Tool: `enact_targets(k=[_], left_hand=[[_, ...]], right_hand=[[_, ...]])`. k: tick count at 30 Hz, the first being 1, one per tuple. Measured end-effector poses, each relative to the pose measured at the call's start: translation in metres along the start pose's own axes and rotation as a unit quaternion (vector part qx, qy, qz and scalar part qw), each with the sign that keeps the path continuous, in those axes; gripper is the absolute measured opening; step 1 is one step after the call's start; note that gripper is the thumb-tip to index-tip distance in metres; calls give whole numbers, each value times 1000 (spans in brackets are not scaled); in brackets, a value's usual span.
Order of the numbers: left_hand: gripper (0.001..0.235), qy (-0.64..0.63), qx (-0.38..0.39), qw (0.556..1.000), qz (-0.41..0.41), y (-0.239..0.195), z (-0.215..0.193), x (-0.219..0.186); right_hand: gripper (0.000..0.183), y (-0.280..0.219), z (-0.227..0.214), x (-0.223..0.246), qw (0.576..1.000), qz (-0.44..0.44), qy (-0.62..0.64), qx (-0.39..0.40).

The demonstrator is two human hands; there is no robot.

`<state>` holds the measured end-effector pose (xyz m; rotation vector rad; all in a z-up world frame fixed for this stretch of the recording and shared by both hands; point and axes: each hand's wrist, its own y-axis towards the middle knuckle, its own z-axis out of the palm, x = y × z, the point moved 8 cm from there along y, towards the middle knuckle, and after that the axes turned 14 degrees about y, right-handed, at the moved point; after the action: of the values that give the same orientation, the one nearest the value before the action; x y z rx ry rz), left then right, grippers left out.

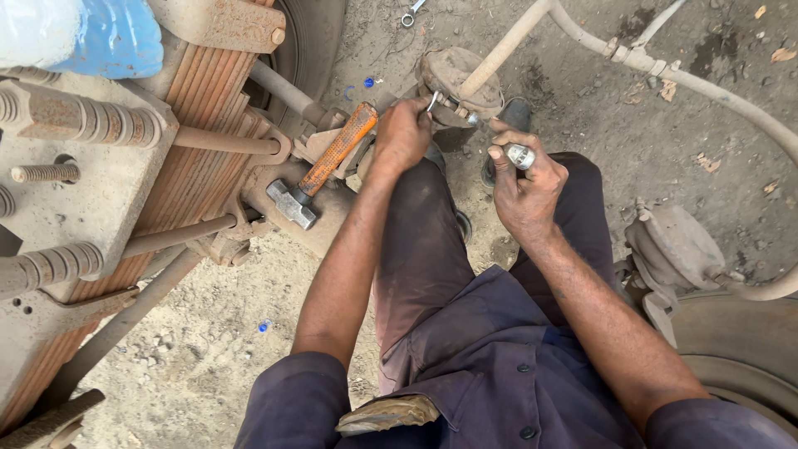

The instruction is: The person sits on the ground and uses two wrenches to loosen and tighten bolts on a vehicle's suspension component. They also use a hammer to tap the part and adjust the position of a connected hose.

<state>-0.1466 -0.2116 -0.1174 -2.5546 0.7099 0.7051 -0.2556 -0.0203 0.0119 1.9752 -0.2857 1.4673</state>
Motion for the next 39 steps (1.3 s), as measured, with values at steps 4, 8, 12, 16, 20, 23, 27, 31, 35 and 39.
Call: enact_targets(k=[4, 8, 12, 16, 20, 23, 27, 31, 35, 39], left_hand=[[31, -93, -8, 995, 23, 3, -3, 8], [34, -106, 50, 993, -24, 2, 2, 12], [35, -108, 42, 993, -13, -2, -8, 3], [36, -125, 72, 989, -38, -4, -9, 0], [38, -162, 110, 978, -76, -3, 1, 8], [37, -184, 115, 974, -61, 1, 8, 15], [8, 237, -314, 886, 244, -31, -39, -29], [17, -56, -97, 992, 58, -27, -28, -2], [16, -280, -78, 956, 41, -34, -41, -20], [15, -301, -134, 944, 31, -38, -57, -28]], right_hand=[[11, -1, -3, 3, 1000, -3, 2, -13], [11, -4, -10, 3, 1000, 10, 9, -14], [11, -5, -14, 4, 1000, -2, 13, -8], [12, -5, -15, -1, 1000, 12, 13, -5], [12, -6, -10, 1, 1000, -13, 23, 9], [12, -6, -9, 1, 1000, -24, 14, 10], [12, -8, -14, 2, 997, -35, -63, 15], [11, -13, -25, -18, 985, 89, -146, 13], [13, -25, -33, -41, 973, 223, 60, -6], [22, -38, -33, -51, 960, 274, 4, 58]])
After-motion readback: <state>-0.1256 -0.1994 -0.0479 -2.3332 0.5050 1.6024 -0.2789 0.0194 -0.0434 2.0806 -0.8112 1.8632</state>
